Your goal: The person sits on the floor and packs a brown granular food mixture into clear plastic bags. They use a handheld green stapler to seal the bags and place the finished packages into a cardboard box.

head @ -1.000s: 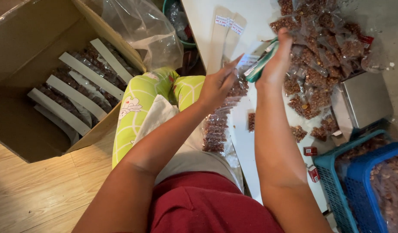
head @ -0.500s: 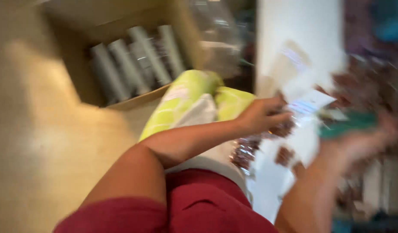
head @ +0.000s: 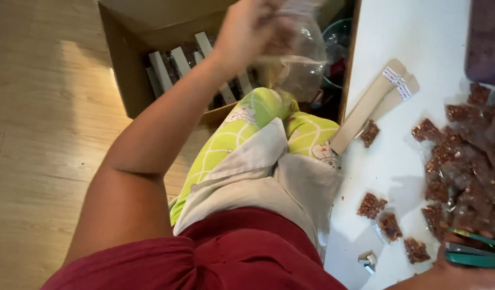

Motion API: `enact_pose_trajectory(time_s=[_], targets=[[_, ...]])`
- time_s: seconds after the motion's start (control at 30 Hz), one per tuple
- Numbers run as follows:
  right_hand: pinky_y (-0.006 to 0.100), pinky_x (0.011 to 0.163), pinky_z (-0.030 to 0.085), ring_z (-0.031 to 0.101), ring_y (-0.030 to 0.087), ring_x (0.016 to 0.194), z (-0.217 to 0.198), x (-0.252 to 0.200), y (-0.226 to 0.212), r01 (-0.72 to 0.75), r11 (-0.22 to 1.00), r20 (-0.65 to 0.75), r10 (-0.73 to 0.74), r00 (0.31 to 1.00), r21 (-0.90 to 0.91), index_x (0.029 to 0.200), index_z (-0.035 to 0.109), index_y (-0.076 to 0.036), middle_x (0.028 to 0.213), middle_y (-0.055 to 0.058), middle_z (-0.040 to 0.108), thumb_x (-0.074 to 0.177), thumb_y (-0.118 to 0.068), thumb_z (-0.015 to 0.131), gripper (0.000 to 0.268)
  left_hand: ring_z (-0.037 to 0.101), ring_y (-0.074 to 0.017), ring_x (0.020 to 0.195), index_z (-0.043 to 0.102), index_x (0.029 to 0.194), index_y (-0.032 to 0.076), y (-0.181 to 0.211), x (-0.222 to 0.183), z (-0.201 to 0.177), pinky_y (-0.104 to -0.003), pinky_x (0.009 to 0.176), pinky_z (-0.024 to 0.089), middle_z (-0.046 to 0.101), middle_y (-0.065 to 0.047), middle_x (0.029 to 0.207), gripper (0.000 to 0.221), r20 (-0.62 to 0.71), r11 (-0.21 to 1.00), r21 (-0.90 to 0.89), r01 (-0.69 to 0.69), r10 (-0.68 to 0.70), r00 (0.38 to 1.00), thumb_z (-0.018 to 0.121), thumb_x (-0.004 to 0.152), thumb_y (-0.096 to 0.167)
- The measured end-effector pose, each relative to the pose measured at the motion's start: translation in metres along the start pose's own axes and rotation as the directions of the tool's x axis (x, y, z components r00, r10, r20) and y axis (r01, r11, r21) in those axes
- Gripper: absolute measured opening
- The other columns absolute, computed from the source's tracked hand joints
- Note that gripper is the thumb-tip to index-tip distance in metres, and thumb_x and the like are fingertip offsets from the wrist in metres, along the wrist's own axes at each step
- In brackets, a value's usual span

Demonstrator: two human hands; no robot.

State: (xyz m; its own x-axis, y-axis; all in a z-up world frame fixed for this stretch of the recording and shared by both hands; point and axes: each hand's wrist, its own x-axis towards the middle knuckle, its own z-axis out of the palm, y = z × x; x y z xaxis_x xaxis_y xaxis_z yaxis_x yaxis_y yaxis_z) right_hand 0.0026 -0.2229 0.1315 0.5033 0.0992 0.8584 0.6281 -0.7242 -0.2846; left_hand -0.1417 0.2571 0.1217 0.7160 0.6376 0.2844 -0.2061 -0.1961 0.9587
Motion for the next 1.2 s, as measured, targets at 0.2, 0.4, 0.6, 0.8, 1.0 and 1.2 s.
enact_pose_trajectory(time_s=[0.2, 0.4, 0.6, 0.8, 1.0, 1.2], targets=[[0.034, 0.079, 0.067, 0.079, 0.016, 0.092, 0.005, 0.013, -0.063, -0.701, 0.536, 0.108, 0.754, 0.648, 0.470, 0.105, 0.074, -0.015, 0.109, 0.002, 0.078, 0.073, -0.081, 0.055, 0.076, 0.062, -0.0305, 0.090, 0.062, 0.116, 0.009, -0.146, -0.043, -0.019, -0.042, 0.073, 0.051, 0.062, -0.018, 0.108, 0.022, -0.012, 0.569, 0.734, 0.370, -0.535, 0.845, 0.054, 0.103, 0.025], [0.066, 0.072, 0.070, 0.073, 0.043, 0.110, 0.043, -0.073, 0.131, -0.607, 0.456, 0.103, 0.740, 0.665, 0.651, 0.101, 0.062, -0.029, 0.118, 0.012, 0.061, 0.081, -0.036, 0.088, 0.033, 0.068, -0.0360, 0.087, 0.063, 0.092, 0.015, -0.219, -0.092, 0.068, -0.049, 0.070, 0.048, 0.073, -0.012, 0.096, 0.015, 0.040, 0.628, 0.720, 0.296, -0.463, 0.886, 0.069, 0.084, 0.027], [0.042, 0.075, 0.056, 0.066, 0.027, 0.089, 0.076, -0.077, 0.124, -0.790, -0.436, 0.465, 0.857, -0.220, 0.431, 0.079, 0.059, -0.016, 0.085, 0.004, 0.061, 0.066, -0.013, 0.062, 0.014, 0.074, -0.0266, 0.098, 0.071, 0.120, 0.019, -0.189, -0.066, 0.199, -0.043, 0.080, 0.055, 0.079, -0.006, 0.108, 0.044, 0.159, 0.809, 0.543, 0.224, -0.360, 0.919, 0.066, 0.090, 0.051], [0.039, 0.054, 0.062, 0.072, 0.026, 0.057, 0.170, -0.088, 0.061, -0.970, -0.088, 0.697, 0.710, 0.099, 0.228, 0.091, 0.071, -0.007, 0.079, 0.006, 0.065, 0.077, -0.001, 0.061, 0.018, 0.065, -0.0396, 0.120, 0.065, 0.109, 0.005, -0.150, -0.054, 0.238, -0.050, 0.100, 0.056, 0.065, -0.016, 0.119, 0.057, 0.256, 0.635, 0.699, 0.331, -0.653, 0.713, 0.084, 0.078, 0.048], [0.047, 0.107, 0.049, 0.061, 0.035, 0.126, 0.266, -0.068, 0.042, -0.517, 0.850, 0.831, 0.359, 0.425, -0.103, 0.136, 0.065, -0.022, 0.128, 0.013, 0.067, 0.080, -0.030, 0.077, 0.058, 0.075, -0.0366, 0.078, 0.069, 0.071, 0.009, -0.206, -0.054, 0.229, -0.048, 0.066, 0.056, 0.069, -0.013, 0.068, 0.038, 0.237, 0.628, 0.718, 0.300, -0.626, 0.743, 0.073, 0.083, 0.044], [0.048, 0.090, 0.057, 0.072, 0.036, 0.102, 0.229, -0.081, 0.059, -0.531, 0.806, 0.833, 0.466, 0.299, -0.260, 0.105, 0.076, -0.009, 0.097, 0.012, 0.076, 0.068, -0.029, 0.081, 0.042, 0.076, -0.0258, 0.085, 0.073, 0.110, 0.003, -0.199, -0.057, 0.204, -0.033, 0.066, 0.066, 0.076, -0.015, 0.096, 0.050, 0.162, 0.609, 0.429, 0.667, -0.778, 0.607, 0.091, 0.077, 0.036]])
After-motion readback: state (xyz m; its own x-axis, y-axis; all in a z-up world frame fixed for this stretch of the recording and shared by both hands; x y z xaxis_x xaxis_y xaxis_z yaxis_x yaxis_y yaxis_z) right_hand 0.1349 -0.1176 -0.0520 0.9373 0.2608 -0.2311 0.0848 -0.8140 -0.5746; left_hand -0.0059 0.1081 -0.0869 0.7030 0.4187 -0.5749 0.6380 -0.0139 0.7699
